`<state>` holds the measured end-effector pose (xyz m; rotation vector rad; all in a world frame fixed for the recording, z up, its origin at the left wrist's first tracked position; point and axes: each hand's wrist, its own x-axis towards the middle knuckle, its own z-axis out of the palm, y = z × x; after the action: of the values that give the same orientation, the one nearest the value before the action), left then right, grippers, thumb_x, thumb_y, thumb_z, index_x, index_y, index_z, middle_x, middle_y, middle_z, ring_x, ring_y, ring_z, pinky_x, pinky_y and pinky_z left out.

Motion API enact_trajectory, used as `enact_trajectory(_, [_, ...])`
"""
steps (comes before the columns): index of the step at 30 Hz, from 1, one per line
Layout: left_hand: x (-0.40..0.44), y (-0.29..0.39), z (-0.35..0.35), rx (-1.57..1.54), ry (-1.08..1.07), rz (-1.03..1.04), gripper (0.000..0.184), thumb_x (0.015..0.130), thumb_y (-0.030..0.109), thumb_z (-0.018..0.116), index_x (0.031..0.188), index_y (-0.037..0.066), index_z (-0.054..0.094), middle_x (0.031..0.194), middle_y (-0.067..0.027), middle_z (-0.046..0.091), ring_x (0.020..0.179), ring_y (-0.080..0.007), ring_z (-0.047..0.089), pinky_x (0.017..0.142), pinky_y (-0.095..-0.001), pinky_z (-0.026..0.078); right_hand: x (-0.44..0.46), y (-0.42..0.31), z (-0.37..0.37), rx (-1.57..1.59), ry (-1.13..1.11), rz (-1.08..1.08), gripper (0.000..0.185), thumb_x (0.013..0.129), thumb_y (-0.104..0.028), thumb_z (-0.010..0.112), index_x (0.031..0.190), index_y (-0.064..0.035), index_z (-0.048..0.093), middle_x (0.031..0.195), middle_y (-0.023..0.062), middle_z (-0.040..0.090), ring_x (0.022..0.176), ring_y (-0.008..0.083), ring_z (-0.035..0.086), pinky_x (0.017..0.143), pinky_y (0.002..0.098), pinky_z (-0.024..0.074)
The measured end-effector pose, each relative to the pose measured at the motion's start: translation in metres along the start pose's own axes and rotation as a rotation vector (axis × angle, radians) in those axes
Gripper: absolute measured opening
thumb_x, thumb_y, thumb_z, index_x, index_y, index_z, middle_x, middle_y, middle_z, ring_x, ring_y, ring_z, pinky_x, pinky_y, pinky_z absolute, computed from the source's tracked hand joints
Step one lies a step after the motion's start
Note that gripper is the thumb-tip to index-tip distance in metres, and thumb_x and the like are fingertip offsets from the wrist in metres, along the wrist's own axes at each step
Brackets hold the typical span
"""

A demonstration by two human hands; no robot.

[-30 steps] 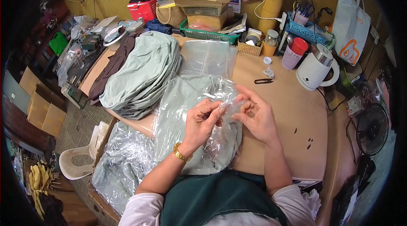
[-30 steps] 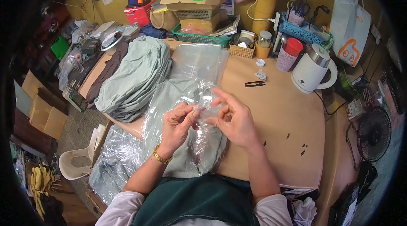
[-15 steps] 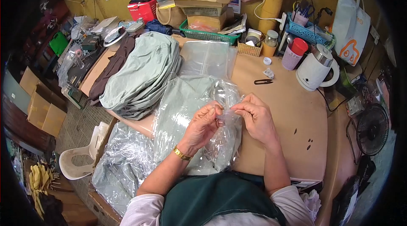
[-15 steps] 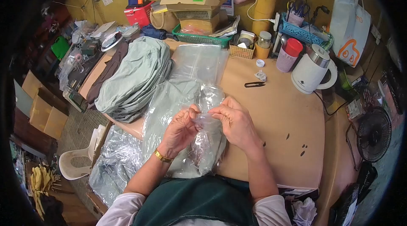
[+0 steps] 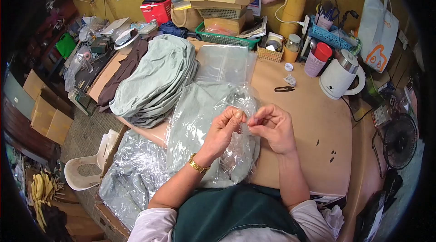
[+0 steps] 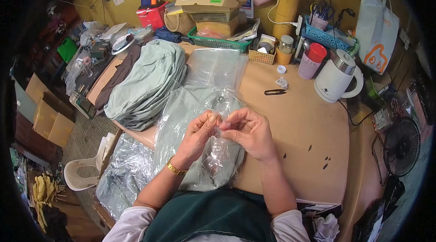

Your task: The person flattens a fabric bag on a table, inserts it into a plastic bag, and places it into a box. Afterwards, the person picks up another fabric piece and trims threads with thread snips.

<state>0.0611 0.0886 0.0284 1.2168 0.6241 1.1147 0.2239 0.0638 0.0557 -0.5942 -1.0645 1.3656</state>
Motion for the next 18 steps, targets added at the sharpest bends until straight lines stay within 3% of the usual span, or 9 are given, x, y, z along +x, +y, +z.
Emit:
enact_trajectory(2, [-0.001, 0.000, -0.002, 0.092, 0.019, 0.003, 0.025, 0.100, 0.024, 0.054, 0.090, 0.003, 0.063, 0.088, -0.0005, 0.054, 0.081, -0.0085, 0.051, 0.071, -0.0263, 0.045, -0.007, 0.001, 0.004, -0.139, 0.100, -0.055, 0.008, 0.080, 0.002, 0.071, 0.077, -0.0034, 0.066, 0.087, 0.0077, 0.068, 0.069, 0.0103, 0.061, 0.061, 0.0261, 0.0504])
enact_trajectory(4, [-0.001, 0.000, 0.002, 0.228, 0.024, 0.104, 0.021, 0.098, 0.019, 0.057, 0.090, 0.001, 0.063, 0.086, -0.0024, 0.054, 0.081, -0.0107, 0.051, 0.070, -0.0268, 0.045, -0.010, 0.001, -0.001, -0.877, -0.137, -0.549, 0.017, 0.072, 0.008, 0.072, 0.082, -0.0043, 0.069, 0.089, 0.0088, 0.068, 0.072, 0.0160, 0.066, 0.062, 0.0259, 0.0517])
enact_trajectory(7, [-0.005, 0.007, 0.007, 0.526, 0.033, 0.259, 0.013, 0.093, 0.010, 0.061, 0.089, -0.001, 0.063, 0.084, -0.0062, 0.054, 0.079, -0.0157, 0.053, 0.070, -0.0282, 0.045, -0.009, -0.020, 0.010, -1.113, -0.178, -0.729, 0.024, 0.066, 0.009, 0.073, 0.085, -0.0048, 0.071, 0.085, 0.0083, 0.067, 0.070, 0.0205, 0.068, 0.062, 0.0266, 0.0527])
enact_trajectory(8, [-0.007, 0.011, 0.010, 0.686, 0.035, 0.313, 0.009, 0.091, 0.006, 0.062, 0.089, -0.003, 0.063, 0.083, -0.0082, 0.054, 0.079, -0.0185, 0.053, 0.070, -0.0292, 0.045, -0.006, -0.020, 0.011, -1.113, -0.176, -0.726, 0.024, 0.066, 0.009, 0.073, 0.085, -0.0048, 0.071, 0.085, 0.0083, 0.067, 0.070, 0.0205, 0.068, 0.062, 0.0266, 0.0527])
enact_trajectory(11, [-0.011, 0.019, 0.018, 0.686, 0.038, 0.447, 0.006, 0.086, -0.001, 0.063, 0.092, -0.003, 0.062, 0.084, -0.0105, 0.053, 0.077, -0.0225, 0.053, 0.070, -0.0316, 0.045, -0.001, -0.017, 0.010, -1.004, -0.071, -0.550, 0.016, 0.071, 0.008, 0.074, 0.082, -0.0040, 0.070, 0.079, 0.0075, 0.066, 0.062, 0.0154, 0.064, 0.060, 0.0243, 0.0505])
enact_trajectory(13, [-0.013, 0.024, 0.022, 0.693, 0.016, 0.474, 0.009, 0.085, -0.001, 0.064, 0.093, -0.003, 0.062, 0.084, -0.0107, 0.053, 0.077, -0.0229, 0.053, 0.069, -0.0320, 0.046, 0.002, -0.006, 0.006, -0.460, 0.156, -0.216, 0.011, 0.076, 0.005, 0.074, 0.082, -0.0024, 0.069, 0.074, 0.0069, 0.065, 0.060, 0.0106, 0.060, 0.057, 0.0221, 0.0482])
enact_trajectory(17, [-0.015, 0.028, 0.021, 0.790, -0.001, 0.492, 0.015, 0.083, -0.001, 0.065, 0.097, -0.002, 0.061, 0.087, -0.0122, 0.054, 0.074, -0.0247, 0.054, 0.064, -0.0325, 0.046, 0.000, 0.006, 0.005, -0.365, 0.255, -0.285, 0.009, 0.079, 0.003, 0.074, 0.085, -0.0002, 0.068, 0.071, 0.0062, 0.063, 0.061, 0.0076, 0.059, 0.056, 0.0214, 0.0460])
enact_trajectory(18, [-0.016, 0.027, 0.020, 0.791, -0.001, 0.491, 0.015, 0.083, -0.001, 0.065, 0.097, -0.002, 0.061, 0.087, -0.0122, 0.054, 0.074, -0.0247, 0.054, 0.064, -0.0325, 0.046, -0.004, 0.003, 0.007, -0.645, 0.222, -0.401, 0.011, 0.078, 0.002, 0.074, 0.087, 0.0003, 0.067, 0.071, 0.0064, 0.062, 0.061, 0.0103, 0.060, 0.056, 0.0235, 0.0468])
